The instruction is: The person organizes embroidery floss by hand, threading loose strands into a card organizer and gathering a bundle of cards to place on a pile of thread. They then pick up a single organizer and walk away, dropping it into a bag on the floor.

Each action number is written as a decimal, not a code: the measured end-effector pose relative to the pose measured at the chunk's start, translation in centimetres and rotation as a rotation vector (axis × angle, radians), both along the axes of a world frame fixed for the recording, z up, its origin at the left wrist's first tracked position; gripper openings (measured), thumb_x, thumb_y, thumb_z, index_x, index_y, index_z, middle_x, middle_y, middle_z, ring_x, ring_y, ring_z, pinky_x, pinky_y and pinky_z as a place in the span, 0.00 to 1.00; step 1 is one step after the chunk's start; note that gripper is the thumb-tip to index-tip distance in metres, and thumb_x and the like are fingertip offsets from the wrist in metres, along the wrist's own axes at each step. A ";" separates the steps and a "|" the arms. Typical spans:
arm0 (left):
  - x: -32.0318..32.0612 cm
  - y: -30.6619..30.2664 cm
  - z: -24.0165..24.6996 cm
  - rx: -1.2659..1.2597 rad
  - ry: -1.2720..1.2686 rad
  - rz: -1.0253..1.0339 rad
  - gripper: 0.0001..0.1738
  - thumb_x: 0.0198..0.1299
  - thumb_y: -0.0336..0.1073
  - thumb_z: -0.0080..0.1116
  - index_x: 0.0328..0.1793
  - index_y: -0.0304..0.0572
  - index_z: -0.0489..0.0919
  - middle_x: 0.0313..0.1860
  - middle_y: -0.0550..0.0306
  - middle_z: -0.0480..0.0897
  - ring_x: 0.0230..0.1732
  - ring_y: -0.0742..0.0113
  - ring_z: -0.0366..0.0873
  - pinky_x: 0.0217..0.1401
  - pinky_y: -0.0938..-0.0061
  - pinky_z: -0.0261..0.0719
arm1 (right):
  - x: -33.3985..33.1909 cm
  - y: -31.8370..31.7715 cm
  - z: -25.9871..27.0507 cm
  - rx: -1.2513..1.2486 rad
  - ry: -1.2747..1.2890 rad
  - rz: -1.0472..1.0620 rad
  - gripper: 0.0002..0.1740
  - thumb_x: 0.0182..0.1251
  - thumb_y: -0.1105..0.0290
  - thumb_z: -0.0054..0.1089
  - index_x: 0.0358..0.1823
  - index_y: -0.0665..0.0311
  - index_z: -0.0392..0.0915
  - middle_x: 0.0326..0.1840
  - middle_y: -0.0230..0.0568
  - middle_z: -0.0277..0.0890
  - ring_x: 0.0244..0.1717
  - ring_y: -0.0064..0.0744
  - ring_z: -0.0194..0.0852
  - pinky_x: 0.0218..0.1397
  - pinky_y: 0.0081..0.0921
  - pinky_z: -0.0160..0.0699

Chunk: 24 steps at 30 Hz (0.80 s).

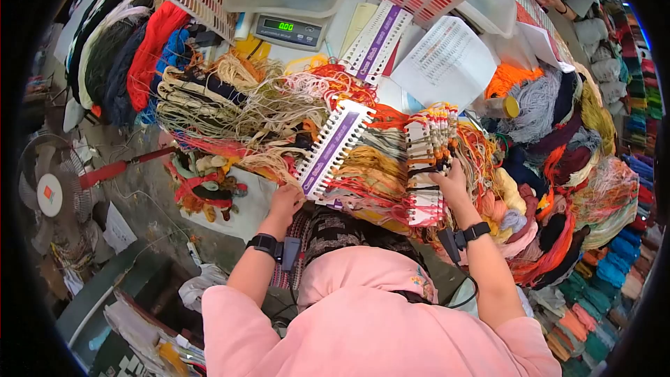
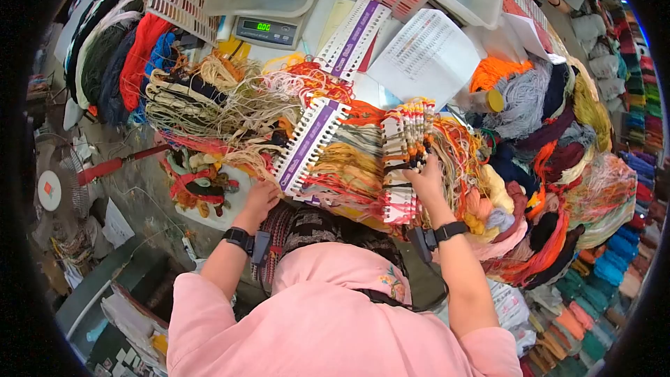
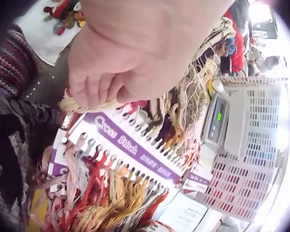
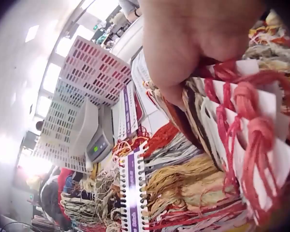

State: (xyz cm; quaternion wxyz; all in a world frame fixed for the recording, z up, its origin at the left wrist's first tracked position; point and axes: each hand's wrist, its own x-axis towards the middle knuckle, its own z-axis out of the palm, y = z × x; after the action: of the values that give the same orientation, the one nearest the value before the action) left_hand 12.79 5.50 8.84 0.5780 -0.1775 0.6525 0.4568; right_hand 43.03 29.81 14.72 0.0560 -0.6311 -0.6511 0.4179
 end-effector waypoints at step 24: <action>0.7 1.6 0.0 0.115 -0.030 0.240 0.05 0.55 0.31 0.49 0.38 0.40 0.70 0.31 0.59 0.75 0.33 0.68 0.73 0.32 0.74 0.71 | 0.6 -0.7 -2.0 -0.214 -0.104 -0.079 0.32 0.41 0.65 0.64 0.44 0.74 0.57 0.36 0.52 0.68 0.38 0.43 0.68 0.41 0.32 0.65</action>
State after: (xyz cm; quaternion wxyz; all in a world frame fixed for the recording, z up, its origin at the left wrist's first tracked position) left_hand 13.51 7.06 8.87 0.5381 -0.2275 0.5906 0.5566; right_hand 43.59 29.15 12.71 -0.0291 -0.6794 -0.5795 0.4491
